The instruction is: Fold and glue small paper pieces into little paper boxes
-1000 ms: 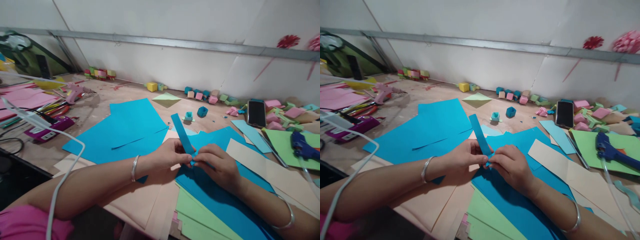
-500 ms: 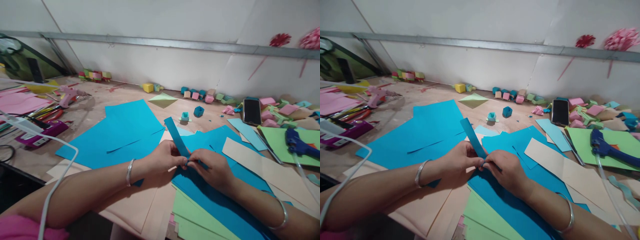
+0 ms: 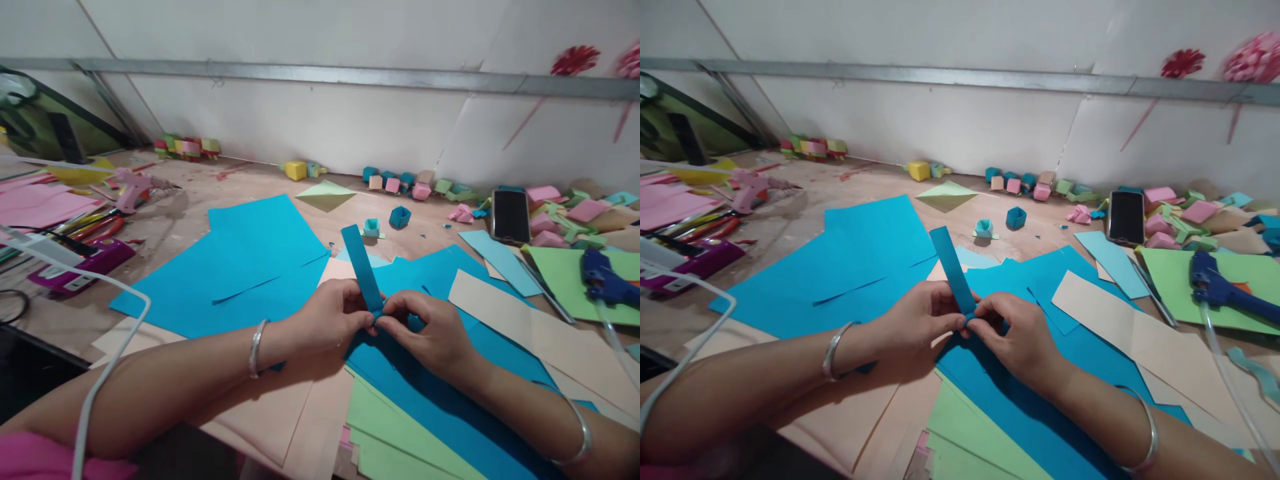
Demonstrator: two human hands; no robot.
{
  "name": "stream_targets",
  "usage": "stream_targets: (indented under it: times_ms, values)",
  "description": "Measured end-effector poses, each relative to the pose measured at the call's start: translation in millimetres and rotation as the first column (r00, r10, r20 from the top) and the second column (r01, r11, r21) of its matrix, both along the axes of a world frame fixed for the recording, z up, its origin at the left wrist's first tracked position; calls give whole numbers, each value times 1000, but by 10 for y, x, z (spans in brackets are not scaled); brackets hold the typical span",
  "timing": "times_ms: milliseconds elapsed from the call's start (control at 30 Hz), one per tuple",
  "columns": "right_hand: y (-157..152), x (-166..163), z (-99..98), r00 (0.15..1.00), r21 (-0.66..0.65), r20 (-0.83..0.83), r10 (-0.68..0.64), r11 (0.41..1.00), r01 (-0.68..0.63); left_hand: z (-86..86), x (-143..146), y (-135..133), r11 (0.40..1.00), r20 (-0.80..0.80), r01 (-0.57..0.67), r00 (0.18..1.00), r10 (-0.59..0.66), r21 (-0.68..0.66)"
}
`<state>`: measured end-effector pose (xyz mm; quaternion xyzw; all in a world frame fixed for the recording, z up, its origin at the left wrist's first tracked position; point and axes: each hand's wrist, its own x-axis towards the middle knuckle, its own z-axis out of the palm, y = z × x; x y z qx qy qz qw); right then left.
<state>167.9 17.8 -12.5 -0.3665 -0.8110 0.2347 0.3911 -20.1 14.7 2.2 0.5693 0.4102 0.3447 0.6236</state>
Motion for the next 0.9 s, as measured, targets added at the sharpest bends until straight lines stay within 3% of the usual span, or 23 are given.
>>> stream_targets:
  times_ms: [467, 567, 900]
  values:
    - [8, 13, -27, 995, -302, -73, -61, 953, 36, 13, -20, -2, 999, -27, -40, 999, 40, 22]
    - [8, 19, -27, 994, -301, -79, -72, 953, 45, 8, -28, -5, 997, -58, -47, 997, 51, 69]
    - [-17, -9, -11, 986, -304, -109, -126, 949, 87, 13, 19, -39, 993, -112, -107, 987, 112, 46]
